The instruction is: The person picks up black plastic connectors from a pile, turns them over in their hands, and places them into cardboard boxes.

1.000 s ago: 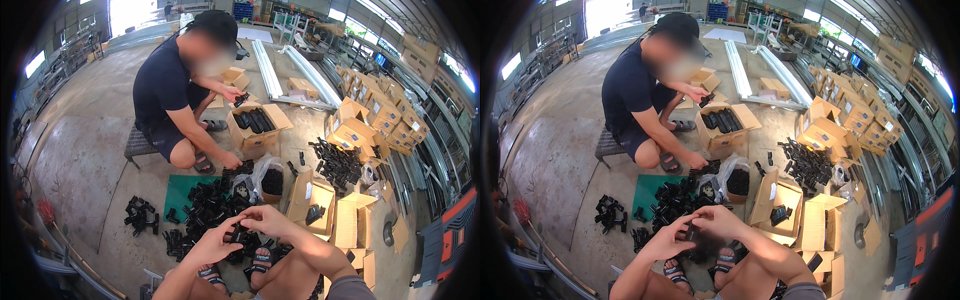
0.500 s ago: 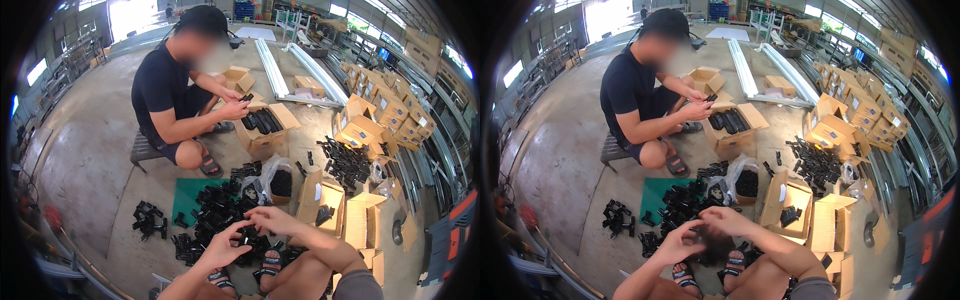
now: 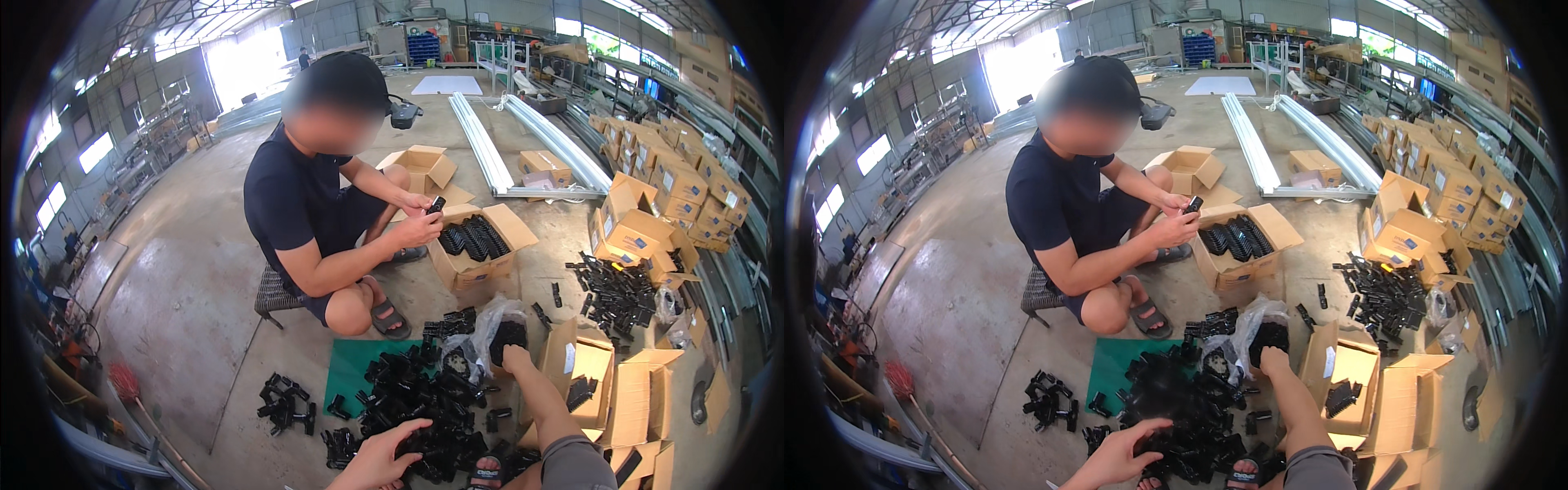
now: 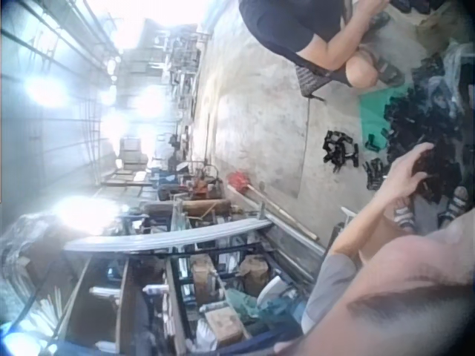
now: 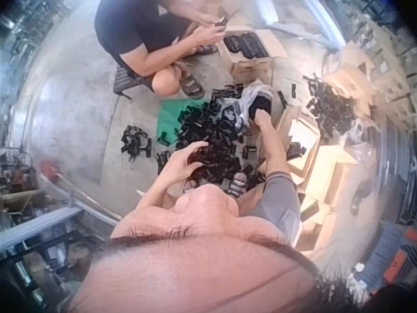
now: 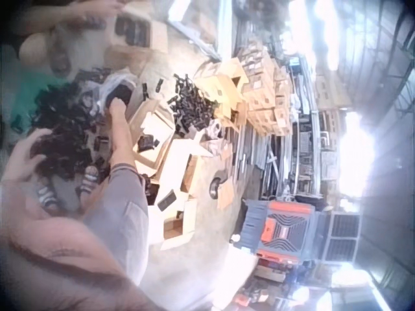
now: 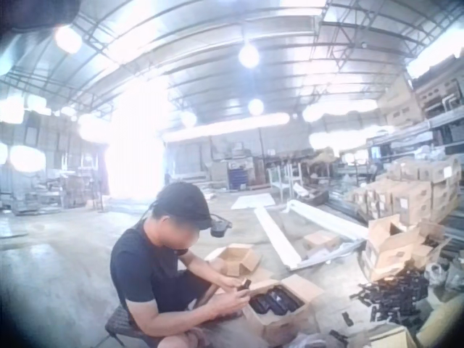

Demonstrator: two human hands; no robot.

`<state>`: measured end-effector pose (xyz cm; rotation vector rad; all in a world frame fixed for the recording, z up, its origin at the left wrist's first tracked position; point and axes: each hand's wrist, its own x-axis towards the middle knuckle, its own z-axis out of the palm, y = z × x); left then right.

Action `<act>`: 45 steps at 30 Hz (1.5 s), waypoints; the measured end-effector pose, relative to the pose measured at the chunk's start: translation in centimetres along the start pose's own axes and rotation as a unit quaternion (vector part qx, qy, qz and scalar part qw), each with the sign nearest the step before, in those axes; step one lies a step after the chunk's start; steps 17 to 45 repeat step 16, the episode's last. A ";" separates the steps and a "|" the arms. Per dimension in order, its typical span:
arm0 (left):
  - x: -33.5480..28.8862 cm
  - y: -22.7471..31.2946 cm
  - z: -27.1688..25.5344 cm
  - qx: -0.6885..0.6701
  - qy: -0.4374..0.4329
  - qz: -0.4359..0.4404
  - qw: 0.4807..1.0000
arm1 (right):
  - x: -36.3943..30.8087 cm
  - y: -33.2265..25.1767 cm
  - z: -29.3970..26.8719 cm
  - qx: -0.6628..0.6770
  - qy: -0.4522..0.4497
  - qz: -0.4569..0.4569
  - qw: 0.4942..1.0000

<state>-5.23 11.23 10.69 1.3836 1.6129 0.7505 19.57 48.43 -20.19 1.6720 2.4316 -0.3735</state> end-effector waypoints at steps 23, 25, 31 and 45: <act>4.1 -1.9 -0.9 0.058 -0.010 -0.063 0.996 | 3.8 2.2 5.3 0.056 -0.034 -0.010 0.998; 4.1 -1.9 -0.9 0.058 -0.010 -0.063 0.996 | 3.8 2.2 5.3 0.056 -0.034 -0.010 0.998; 4.1 -1.9 -0.9 0.058 -0.010 -0.063 0.996 | 3.8 2.2 5.3 0.056 -0.034 -0.010 0.998; 4.1 -1.9 -0.9 0.058 -0.010 -0.063 0.996 | 3.8 2.2 5.3 0.056 -0.034 -0.010 0.998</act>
